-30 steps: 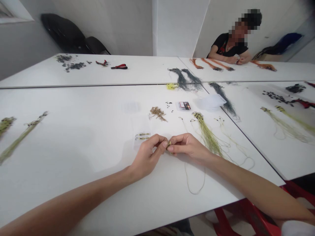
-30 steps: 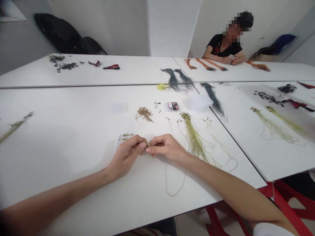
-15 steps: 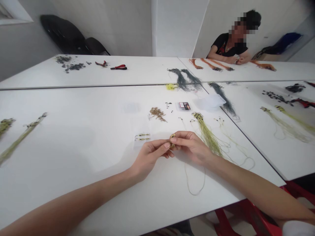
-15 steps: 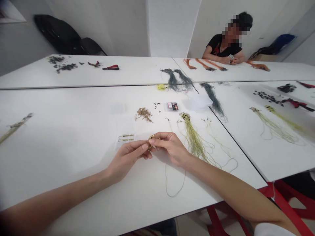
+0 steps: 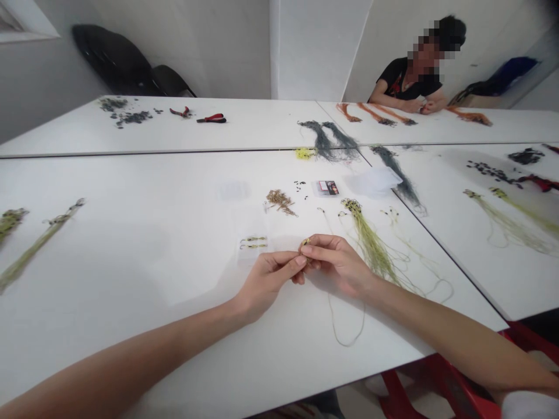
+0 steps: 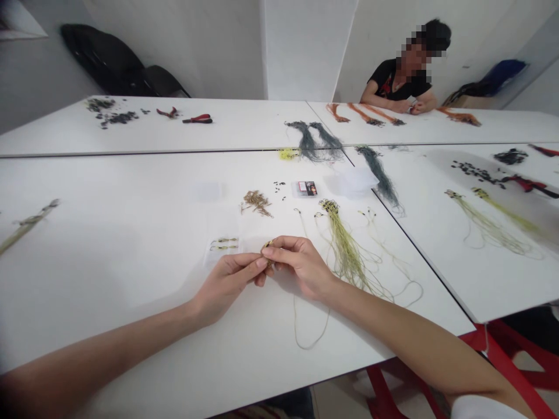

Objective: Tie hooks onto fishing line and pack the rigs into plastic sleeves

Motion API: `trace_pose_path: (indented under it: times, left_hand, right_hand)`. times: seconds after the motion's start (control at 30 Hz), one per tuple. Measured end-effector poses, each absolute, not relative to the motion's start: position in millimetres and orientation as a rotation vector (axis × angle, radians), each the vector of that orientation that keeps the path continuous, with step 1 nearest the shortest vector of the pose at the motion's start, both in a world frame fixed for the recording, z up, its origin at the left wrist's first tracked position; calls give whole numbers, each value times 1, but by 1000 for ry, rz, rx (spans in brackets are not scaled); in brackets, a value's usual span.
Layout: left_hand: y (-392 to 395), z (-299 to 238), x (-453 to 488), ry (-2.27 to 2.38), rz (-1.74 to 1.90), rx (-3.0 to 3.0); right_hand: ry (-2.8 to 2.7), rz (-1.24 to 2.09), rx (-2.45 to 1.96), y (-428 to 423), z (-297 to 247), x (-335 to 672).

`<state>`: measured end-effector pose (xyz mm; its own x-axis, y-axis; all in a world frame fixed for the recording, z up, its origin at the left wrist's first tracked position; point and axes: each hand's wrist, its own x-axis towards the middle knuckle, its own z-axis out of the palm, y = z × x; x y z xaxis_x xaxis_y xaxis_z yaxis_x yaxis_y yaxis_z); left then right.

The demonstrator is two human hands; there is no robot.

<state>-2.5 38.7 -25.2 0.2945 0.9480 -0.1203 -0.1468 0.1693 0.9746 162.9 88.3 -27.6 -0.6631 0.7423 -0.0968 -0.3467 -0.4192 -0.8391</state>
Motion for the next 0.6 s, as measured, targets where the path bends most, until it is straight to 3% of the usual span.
trace_pose_path:
  times: [0.6]
  left_hand:
    - [40, -31, -5, 847, 1008, 1052]
  right_hand:
    - [-1140, 2060, -679, 89, -32, 163]
